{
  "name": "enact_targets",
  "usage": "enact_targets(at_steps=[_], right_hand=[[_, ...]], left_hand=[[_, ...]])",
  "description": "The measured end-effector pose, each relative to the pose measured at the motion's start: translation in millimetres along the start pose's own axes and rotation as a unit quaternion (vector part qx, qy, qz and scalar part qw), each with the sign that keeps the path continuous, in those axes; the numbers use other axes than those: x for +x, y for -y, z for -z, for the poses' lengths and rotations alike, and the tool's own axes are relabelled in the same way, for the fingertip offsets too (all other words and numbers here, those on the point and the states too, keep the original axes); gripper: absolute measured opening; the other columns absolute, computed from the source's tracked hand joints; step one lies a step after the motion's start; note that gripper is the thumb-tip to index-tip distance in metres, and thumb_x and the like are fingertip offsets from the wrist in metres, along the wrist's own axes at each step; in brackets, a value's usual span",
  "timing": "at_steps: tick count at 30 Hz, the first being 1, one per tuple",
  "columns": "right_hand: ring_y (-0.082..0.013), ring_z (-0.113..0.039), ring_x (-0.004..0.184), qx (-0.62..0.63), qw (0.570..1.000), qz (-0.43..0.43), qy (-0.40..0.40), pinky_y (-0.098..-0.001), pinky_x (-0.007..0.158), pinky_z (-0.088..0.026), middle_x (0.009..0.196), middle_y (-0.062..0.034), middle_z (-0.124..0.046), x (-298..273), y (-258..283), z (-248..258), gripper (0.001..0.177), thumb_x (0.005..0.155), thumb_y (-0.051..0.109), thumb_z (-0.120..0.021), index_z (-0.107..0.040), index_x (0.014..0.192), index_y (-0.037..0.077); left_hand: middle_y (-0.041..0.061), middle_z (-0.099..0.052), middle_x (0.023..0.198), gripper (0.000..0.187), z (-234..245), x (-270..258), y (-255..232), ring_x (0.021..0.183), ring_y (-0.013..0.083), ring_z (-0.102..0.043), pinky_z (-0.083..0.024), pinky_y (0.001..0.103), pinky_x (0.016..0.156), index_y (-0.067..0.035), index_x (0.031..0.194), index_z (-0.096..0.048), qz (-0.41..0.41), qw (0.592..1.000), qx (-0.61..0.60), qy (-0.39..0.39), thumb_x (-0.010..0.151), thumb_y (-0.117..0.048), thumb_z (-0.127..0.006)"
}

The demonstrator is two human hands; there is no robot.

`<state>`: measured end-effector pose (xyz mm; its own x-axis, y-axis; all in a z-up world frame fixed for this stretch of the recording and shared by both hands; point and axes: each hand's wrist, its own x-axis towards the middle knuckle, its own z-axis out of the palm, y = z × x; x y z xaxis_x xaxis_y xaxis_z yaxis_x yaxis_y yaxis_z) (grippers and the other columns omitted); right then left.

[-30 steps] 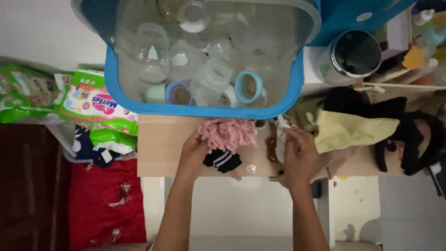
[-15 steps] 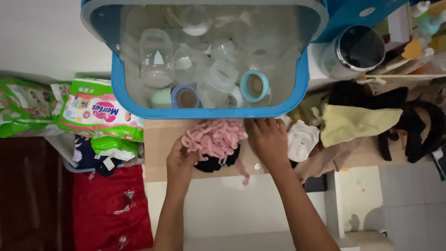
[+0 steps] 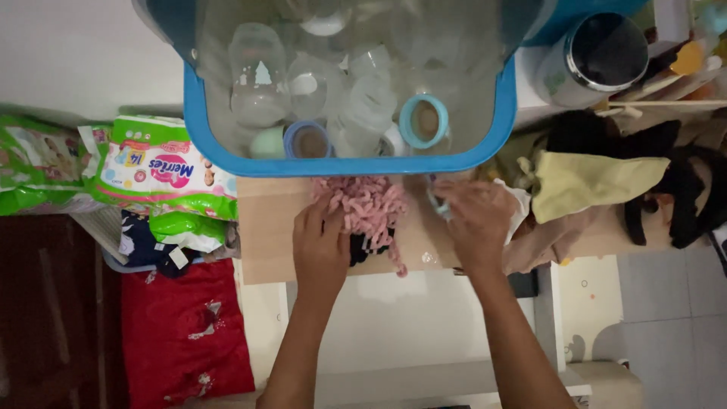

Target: Organizing and putting away small baby clothes like socks and hats into a drawer.

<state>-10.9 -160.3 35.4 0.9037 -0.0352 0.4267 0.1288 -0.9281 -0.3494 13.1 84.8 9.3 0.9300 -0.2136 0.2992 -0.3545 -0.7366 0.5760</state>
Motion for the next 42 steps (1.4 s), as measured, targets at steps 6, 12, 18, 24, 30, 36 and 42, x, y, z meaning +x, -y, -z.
enact_targets(at_steps=[6,12,18,24,30,36,42], right_hand=[[-0.0225,-0.068,0.121,0.363,0.876,-0.308,-0.077,-0.0372,0.112,-0.049,0.122,-0.0073,-0.075,-25,-36,15,0.042,0.083,-0.014,-0.052,-0.076,0.114,0.003],[-0.0269,-0.072,0.104,0.776,0.504,-0.334,-0.179,-0.0366,0.085,-0.059,0.119,-0.0152,-0.072,-79,-67,67,0.019,0.101,0.004,-0.073,-0.073,0.119,-0.001],[-0.0274,-0.068,0.113,0.417,0.875,-0.208,0.134,-0.0392,0.095,-0.055,0.118,-0.0152,-0.073,-146,-5,90,0.027,0.089,0.009,-0.073,-0.074,0.115,0.001],[-0.0297,-0.068,0.099,0.062,0.976,-0.030,0.206,-0.0418,0.082,-0.057,0.107,-0.0116,-0.072,-173,71,23,0.027,0.079,0.004,-0.071,-0.073,0.105,0.003],[-0.0294,-0.064,0.107,0.075,0.984,-0.050,0.155,-0.0452,0.094,-0.052,0.114,-0.0123,-0.066,-185,55,-4,0.034,0.083,0.002,-0.070,-0.068,0.117,0.004],[-0.0294,-0.069,0.100,0.292,0.844,-0.440,0.089,-0.0398,0.086,-0.058,0.119,-0.0155,-0.064,-268,-18,-62,0.054,0.086,0.007,-0.071,-0.060,0.139,-0.001],[-0.0195,-0.070,0.090,0.496,0.603,-0.625,-0.012,-0.0342,0.085,-0.060,0.103,-0.0115,-0.072,-279,-38,-102,0.035,0.096,0.002,-0.068,-0.063,0.128,-0.011]], left_hand=[[0.027,-0.053,0.136,0.063,25,8,-35,0.122,0.0475,-0.048,-0.040,0.056,0.103,0.008,0.132,-0.061,0.000,0.999,-0.036,-0.008,0.071,-0.001,-0.069],[0.020,-0.060,0.134,0.028,20,-40,-40,0.123,0.0353,-0.060,-0.053,0.042,0.102,0.002,0.124,-0.060,0.011,0.990,-0.110,-0.090,0.097,0.007,-0.064],[0.012,-0.069,0.112,0.017,9,-123,-37,0.104,0.0288,-0.070,-0.057,0.036,0.091,0.000,0.108,-0.065,0.086,0.984,-0.155,0.003,0.093,0.007,-0.061],[0.004,-0.071,0.120,0.042,-42,-192,-40,0.102,0.0100,-0.068,-0.057,0.026,0.089,0.000,0.134,-0.062,0.470,0.625,-0.569,0.254,0.092,0.001,-0.069],[0.008,-0.075,0.111,0.040,-81,-222,-8,0.093,0.0112,-0.070,-0.060,0.028,0.086,0.005,0.130,-0.067,0.530,0.637,-0.521,0.202,0.094,-0.009,-0.072],[0.003,-0.073,0.107,0.044,-122,-215,34,0.092,0.0089,-0.067,-0.056,0.023,0.088,0.004,0.135,-0.066,0.456,0.690,-0.515,0.225,0.095,-0.013,-0.070],[0.007,-0.071,0.107,0.029,-180,-220,45,0.092,0.0143,-0.065,-0.059,0.033,0.085,0.007,0.119,-0.066,0.508,0.647,-0.554,0.129,0.097,-0.009,-0.075]])
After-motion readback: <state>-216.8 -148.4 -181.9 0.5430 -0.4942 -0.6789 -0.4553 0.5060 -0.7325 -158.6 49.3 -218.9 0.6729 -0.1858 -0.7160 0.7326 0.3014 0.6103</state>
